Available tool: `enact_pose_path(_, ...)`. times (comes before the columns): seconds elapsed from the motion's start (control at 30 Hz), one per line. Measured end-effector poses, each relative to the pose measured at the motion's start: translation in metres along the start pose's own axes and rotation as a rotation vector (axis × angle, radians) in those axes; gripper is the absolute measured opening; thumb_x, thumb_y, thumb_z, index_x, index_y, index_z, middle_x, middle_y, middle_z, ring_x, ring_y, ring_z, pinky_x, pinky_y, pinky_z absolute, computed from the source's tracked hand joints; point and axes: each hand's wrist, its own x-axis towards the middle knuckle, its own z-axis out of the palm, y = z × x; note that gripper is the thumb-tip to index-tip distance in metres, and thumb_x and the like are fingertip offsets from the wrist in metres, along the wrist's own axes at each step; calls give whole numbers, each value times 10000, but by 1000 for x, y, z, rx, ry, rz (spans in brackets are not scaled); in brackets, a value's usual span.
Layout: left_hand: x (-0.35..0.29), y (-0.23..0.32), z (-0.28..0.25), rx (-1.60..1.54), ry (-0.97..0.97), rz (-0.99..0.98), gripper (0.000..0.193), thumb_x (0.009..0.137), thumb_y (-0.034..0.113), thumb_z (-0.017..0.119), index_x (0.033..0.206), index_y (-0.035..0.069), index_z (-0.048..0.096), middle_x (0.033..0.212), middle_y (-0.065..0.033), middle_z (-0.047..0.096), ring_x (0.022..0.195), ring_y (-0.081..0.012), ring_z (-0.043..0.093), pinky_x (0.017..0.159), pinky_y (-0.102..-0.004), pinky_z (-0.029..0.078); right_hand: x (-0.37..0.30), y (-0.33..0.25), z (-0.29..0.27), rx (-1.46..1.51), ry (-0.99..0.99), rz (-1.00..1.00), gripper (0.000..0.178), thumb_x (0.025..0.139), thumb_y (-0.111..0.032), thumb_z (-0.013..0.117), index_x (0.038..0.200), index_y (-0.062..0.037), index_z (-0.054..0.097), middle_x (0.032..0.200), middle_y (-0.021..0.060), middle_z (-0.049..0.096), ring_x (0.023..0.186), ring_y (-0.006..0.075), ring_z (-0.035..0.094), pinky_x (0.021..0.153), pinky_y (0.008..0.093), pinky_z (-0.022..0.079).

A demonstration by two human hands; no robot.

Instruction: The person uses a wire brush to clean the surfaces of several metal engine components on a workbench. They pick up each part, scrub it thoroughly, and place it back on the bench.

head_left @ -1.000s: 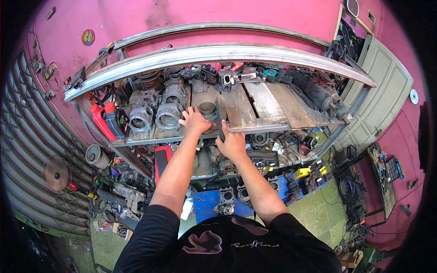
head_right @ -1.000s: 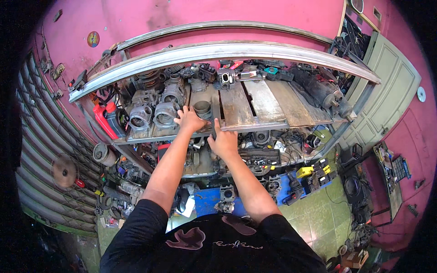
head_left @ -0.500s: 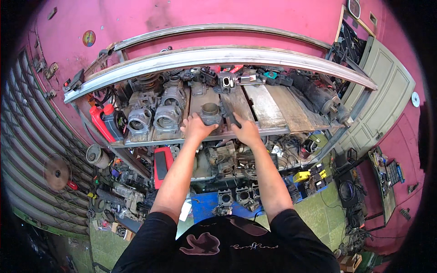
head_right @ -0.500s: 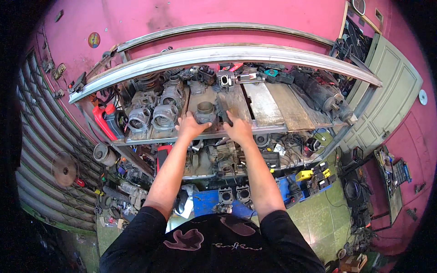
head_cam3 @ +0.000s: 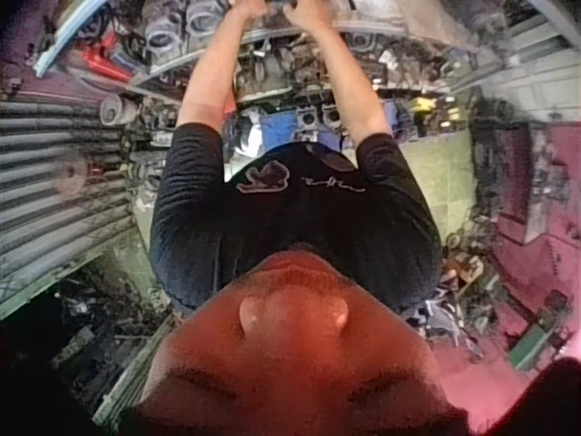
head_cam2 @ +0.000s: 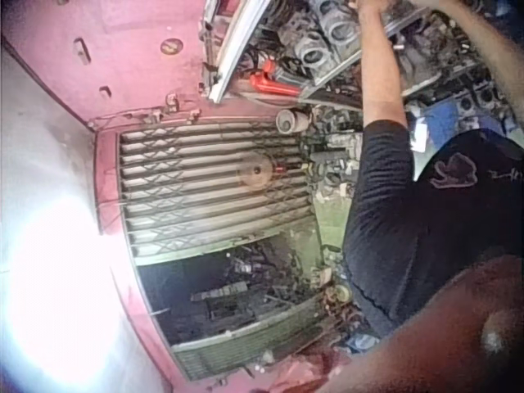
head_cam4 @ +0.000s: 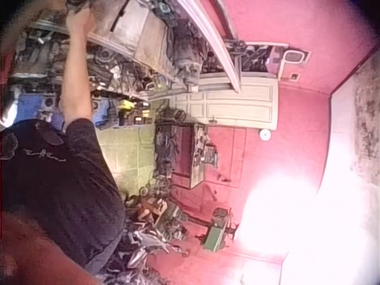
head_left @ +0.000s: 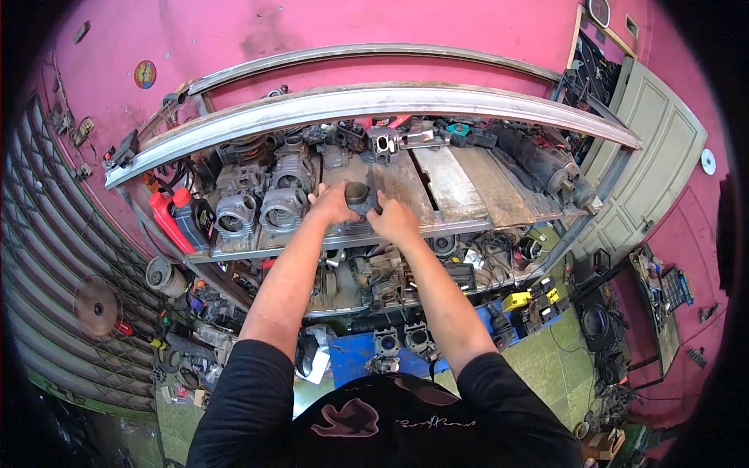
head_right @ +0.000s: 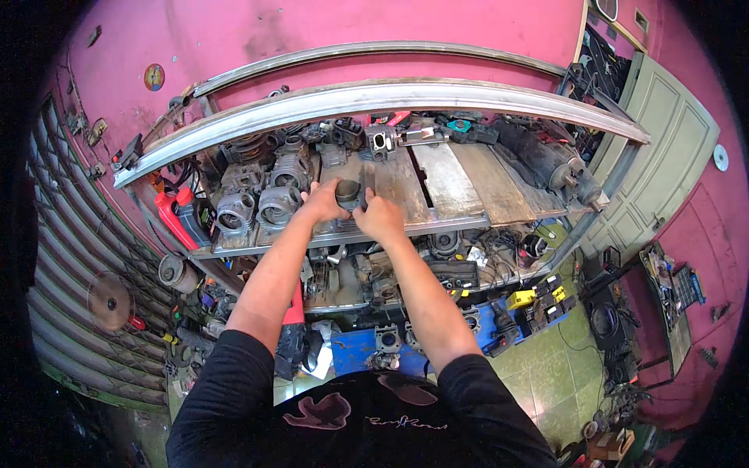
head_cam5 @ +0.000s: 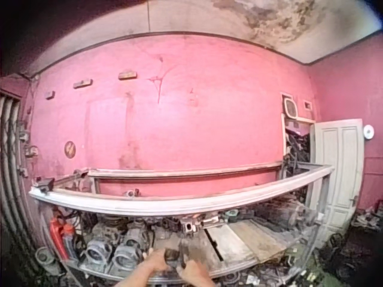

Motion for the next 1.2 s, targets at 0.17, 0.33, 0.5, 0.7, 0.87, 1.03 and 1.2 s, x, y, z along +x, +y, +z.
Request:
enact_pose_path(0.17,-14,4,1,-6,95,-3,1161,564,428,986,1559,167,448,1520,-47,582,1421,-325,438,1143,-583,303,-29,-6,-13,-84,-31,-107,702,897,-375,663,1517,-66,548,1078,281,747,1011,460,724,943,513,568)
enact_pose_path(0.33,-42,-7,23,-16,329,57,1203,527,386,1009,1543,113,426,1515,-64,551,1403,-318,422,1100,-565,310,-93,7,36,-217,417,-377,707,888,-329,709,1489,9,552,920,238,759,887,392,749,983,542,492)
enact_pose_path(0.5,-53,-5,45,-67,478,94,1231,490,343,1014,1540,112,413,1521,-61,516,1373,-330,437,1073,-561,327,-62,-3,43,-211,278,-273,709,907,-309,690,1524,-12,509,1142,257,739,956,378,736,921,499,473)
enact_pose_path(0.7,-55,-4,48,-53,525,88,1202,491,339,1004,1522,118,428,1508,-63,520,1357,-335,452,1048,-556,340,-80,44,57,-137,404,-491,810,860,-261,748,1581,-69,435,1006,158,759,894,342,707,886,500,475)
enact_pose_path(0.87,-56,-15,49,-44,517,80,1200,501,344,1002,1527,123,419,1498,-68,523,1349,-336,455,1047,-560,342,-139,42,31,-125,96,-380,801,865,-266,746,1589,-96,447,959,168,753,914,345,702,907,507,497)
enact_pose_path(1.03,-55,-2,51,-38,490,128,1182,527,367,989,1533,98,428,1495,-61,540,1355,-311,456,1053,-561,346,-58,59,38,52,216,-399,800,880,-280,736,1605,-128,434,932,187,753,949,378,703,941,544,491)
enact_pose_path(1.2,-52,-1,41,-12,462,69,1159,533,388,982,1518,91,448,1465,-61,558,1358,-312,456,1066,-568,341,-52,48,34,-80,292,-419,754,891,-277,724,1591,-164,467,946,211,743,972,392,702,948,530,494)
